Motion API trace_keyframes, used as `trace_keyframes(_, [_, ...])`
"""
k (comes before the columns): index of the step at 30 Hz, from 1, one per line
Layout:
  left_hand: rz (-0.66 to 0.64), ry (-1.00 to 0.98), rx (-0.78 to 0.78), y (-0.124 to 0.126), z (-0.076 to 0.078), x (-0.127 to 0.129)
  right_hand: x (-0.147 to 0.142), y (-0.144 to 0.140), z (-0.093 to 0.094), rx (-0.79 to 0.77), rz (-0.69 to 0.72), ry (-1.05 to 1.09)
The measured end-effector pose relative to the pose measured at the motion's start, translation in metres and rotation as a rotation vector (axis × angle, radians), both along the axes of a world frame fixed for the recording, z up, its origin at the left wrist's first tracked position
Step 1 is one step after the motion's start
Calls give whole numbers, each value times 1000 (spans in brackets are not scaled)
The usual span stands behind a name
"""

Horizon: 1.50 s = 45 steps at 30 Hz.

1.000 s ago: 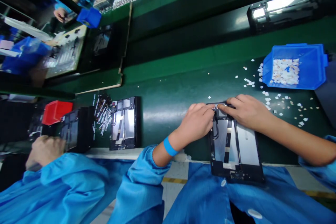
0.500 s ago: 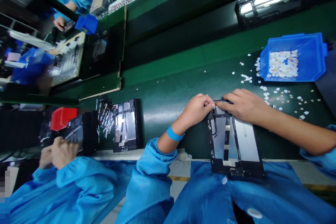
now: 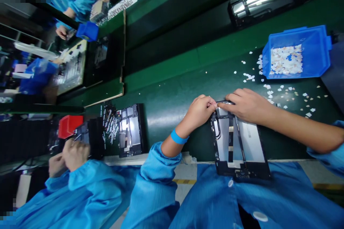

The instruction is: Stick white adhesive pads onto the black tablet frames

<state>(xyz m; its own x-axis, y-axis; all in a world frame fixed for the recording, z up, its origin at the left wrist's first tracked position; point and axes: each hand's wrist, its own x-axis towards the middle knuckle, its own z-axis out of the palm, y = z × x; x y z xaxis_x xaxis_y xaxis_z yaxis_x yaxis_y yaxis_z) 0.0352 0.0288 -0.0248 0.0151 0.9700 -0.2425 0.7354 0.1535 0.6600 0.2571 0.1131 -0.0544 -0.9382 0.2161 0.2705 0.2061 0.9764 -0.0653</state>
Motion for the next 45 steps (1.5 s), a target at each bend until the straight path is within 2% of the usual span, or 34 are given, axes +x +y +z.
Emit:
trace_keyframes(13, [-18, 22, -37, 2, 5, 1, 0, 0, -1, 12, 5, -5])
trace_keyframes(22, [17, 123, 75, -8, -3, 9, 0, 0, 0, 3, -4, -6])
trace_keyframes(33, [42, 236, 66, -11, -1, 18, 1, 1, -1, 15, 1, 3])
trace_keyframes(37, [76, 287, 105, -18, -2, 24, 1, 1, -1, 23, 2, -7])
trace_keyframes(40, [129, 245, 157, -23, -7, 25, 1, 0, -1, 29, -1, -6])
trace_keyframes(45, [287, 7, 162, -22, -21, 22, 2, 0, -1, 10, -6, 5])
